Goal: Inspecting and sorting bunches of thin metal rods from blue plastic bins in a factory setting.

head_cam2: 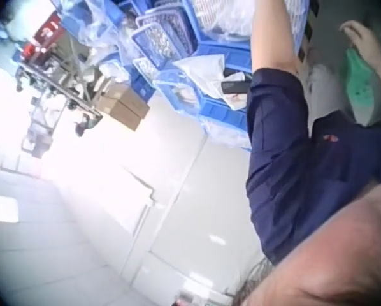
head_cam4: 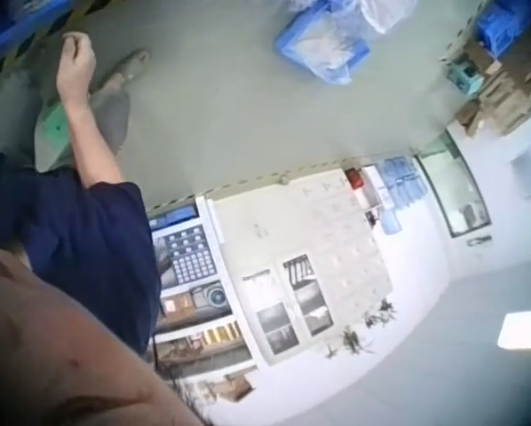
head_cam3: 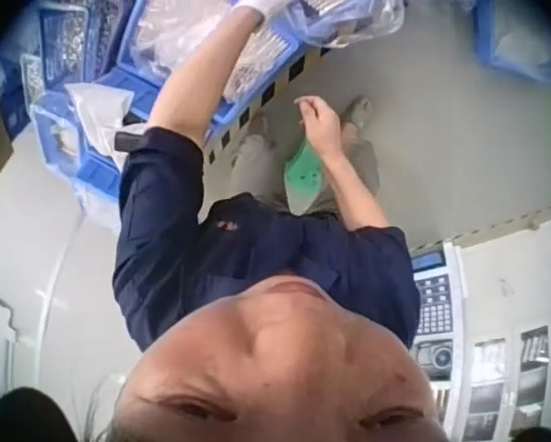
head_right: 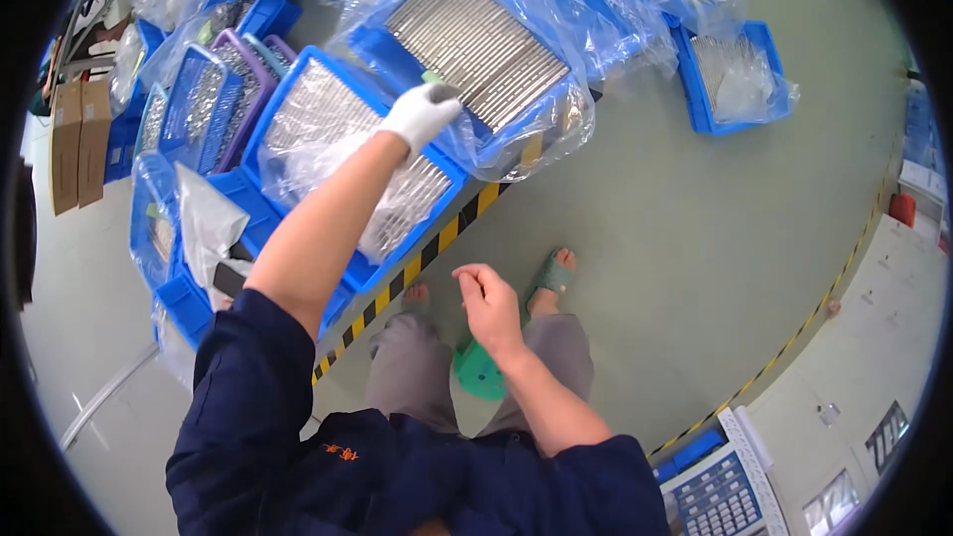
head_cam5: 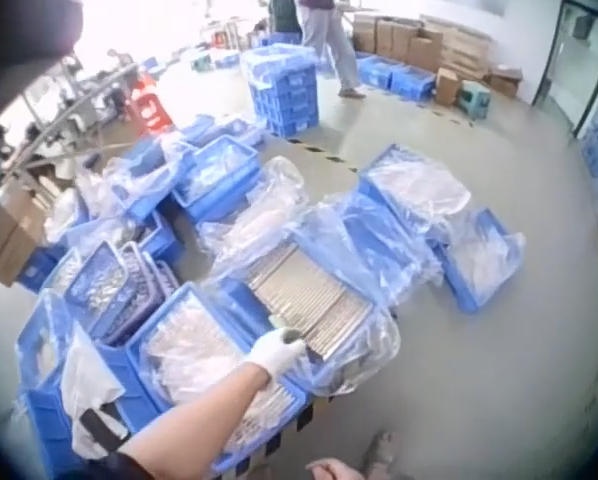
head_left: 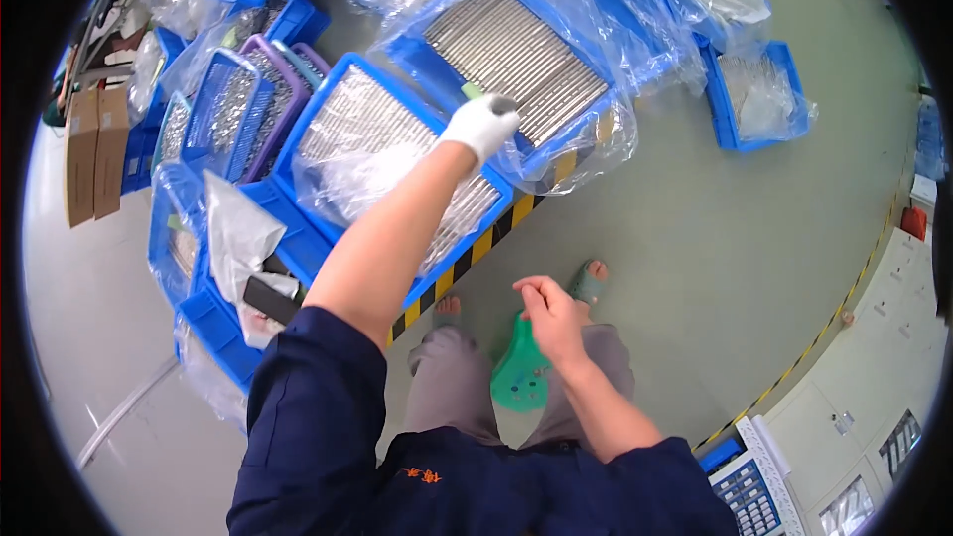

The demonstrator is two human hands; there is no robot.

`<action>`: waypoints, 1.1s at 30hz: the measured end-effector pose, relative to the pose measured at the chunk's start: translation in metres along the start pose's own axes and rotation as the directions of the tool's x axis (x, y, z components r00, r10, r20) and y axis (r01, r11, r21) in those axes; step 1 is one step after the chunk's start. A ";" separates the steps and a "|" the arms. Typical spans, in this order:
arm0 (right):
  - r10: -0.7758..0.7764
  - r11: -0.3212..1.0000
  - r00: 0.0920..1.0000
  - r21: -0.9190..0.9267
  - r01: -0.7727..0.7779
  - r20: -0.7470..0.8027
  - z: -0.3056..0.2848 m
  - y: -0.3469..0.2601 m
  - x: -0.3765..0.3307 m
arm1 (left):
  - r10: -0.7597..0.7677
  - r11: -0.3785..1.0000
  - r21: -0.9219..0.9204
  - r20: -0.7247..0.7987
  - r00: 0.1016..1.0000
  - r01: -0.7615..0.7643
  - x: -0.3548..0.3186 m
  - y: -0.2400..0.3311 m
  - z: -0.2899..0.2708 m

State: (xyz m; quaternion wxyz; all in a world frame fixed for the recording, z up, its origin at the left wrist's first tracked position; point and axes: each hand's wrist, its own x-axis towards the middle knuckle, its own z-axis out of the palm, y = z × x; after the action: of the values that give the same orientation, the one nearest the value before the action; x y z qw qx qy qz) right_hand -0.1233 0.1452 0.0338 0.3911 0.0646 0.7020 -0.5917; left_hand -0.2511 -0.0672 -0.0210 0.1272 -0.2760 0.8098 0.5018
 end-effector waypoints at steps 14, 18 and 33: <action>-0.074 0.879 0.983 0.477 -0.015 0.167 -0.101 0.013 0.050 | -0.607 0.744 0.091 -0.323 0.726 0.662 0.165 -0.107 0.118; -0.124 0.858 0.962 0.513 -0.020 0.245 -0.118 0.003 0.057 | -0.416 0.812 0.197 -0.465 0.782 0.549 0.146 -0.085 0.120; -0.134 0.751 0.861 0.618 -0.234 0.490 -0.129 0.002 0.073 | -0.171 0.500 0.766 -0.371 0.913 0.405 0.123 -0.047 0.115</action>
State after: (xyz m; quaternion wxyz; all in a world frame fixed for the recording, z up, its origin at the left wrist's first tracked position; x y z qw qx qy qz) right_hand -0.2326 0.2322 -0.0144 0.5288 0.0603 0.3181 -0.7846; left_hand -0.3323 -0.0206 -0.1684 0.2229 -0.3748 0.8999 -0.0068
